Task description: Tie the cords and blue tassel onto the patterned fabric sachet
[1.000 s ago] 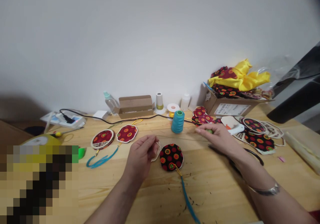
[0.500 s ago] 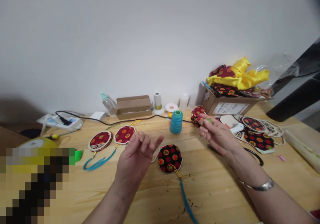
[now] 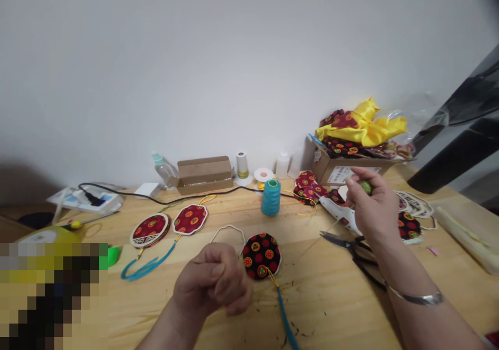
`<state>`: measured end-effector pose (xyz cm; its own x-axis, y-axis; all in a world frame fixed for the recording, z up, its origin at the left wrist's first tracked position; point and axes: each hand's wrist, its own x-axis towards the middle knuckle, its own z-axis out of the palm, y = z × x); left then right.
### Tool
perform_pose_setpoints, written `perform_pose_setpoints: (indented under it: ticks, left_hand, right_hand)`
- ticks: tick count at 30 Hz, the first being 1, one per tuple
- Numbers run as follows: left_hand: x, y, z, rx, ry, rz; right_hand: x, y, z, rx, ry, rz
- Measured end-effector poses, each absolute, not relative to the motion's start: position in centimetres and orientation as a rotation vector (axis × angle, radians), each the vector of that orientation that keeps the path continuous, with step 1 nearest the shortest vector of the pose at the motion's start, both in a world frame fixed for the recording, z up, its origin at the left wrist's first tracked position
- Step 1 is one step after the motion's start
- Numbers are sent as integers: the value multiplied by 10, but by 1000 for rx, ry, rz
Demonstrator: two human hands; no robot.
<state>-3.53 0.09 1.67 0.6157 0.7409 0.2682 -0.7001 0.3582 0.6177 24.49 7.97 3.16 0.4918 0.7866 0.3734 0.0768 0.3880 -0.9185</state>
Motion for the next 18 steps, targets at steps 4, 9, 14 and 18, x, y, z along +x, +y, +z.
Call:
perform_pose_setpoints:
  ticks: [4, 9, 14, 18]
  left_hand:
    - [-39, -7, 17, 754, 102, 809]
    - [-39, -12, 16, 725, 247, 716]
    - [-32, 1, 22, 697, 335, 1078]
    - [-28, 9, 21, 775, 525, 1271]
  right_hand:
    - [256, 81, 36, -989, -853, 700]
    - [250, 73, 35, -1309, -1372, 674]
    - [222, 66, 19, -1329, -2261, 789]
    - [211, 60, 15, -1279, -2504, 758]
